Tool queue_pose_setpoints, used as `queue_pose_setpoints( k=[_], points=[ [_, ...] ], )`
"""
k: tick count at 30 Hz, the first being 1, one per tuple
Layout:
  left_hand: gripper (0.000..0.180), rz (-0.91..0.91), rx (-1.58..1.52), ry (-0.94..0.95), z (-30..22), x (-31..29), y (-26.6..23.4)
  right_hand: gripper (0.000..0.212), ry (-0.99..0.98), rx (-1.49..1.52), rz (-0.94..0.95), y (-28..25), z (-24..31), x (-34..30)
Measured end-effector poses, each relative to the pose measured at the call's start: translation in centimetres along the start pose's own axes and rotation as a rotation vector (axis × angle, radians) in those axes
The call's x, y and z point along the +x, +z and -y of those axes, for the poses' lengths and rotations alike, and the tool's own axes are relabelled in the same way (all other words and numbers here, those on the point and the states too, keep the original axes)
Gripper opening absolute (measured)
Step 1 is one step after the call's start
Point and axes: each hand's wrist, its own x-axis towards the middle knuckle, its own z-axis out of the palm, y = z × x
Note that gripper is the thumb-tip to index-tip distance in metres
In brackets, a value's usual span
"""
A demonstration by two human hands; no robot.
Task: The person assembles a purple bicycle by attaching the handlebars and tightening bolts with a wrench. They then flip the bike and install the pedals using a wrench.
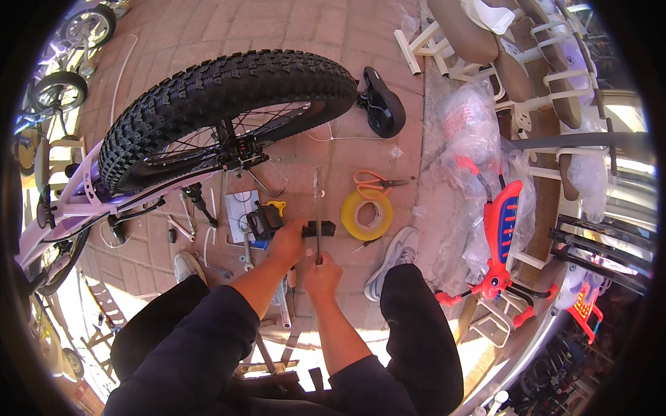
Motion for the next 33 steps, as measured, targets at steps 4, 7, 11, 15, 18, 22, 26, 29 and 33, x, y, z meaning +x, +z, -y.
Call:
queue_pose_setpoints(
  k=[4, 7, 11, 15, 18, 22, 26, 29, 33],
  points=[
    [0.028, -0.011, 0.038, 0.057, -1.6, -2.5, -1.2, 0.036, -0.055, -0.155, -0.154, -1.7, 2.6, 0.3],
    [0.024, -0.062, 0.078, 0.193, -1.9, -4.1, -2.0, 0.034, 0.0, -0.234, -0.156, -3.1, 3.0, -0.1],
    [0.022, -0.14, 0.11, 0.324, -2.6, -6.9, -4.1, 0.023, -0.202, -0.159, -0.243, -4.2, 3.2, -2.0],
    [0.023, -0.159, 0.064, 0.258, -2.8, -9.8, -5.3, 0.019, -0.308, -0.083, -0.239, -4.7, 3.0, -4.7],
    [0.026, -0.155, -0.026, 0.268, -1.8, -11.1, -6.3, 0.023, -0.393, -0.027, -0.193, -5.0, 3.2, -6.3],
    [0.026, -0.15, -0.069, 0.282, -1.2, -12.3, -7.4, 0.024, -0.448, -0.108, -0.179, -5.9, 4.8, -8.7],
    [0.022, -0.176, -0.025, 0.373, -1.3, -13.2, -8.6, 0.024, -0.488, -0.243, -0.297, -6.3, 6.3, -9.9],
    [0.028, -0.212, -0.108, 0.4, -2.5, -14.1, -9.9, 0.024, -0.578, -0.172, -0.329, -6.7, 5.6, -10.1],
    [0.025, -0.246, -0.051, 0.453, -1.9, -13.6, -10.6, 0.023, -0.593, -0.178, -0.276, -7.4, 7.3, -11.2]
  ],
)
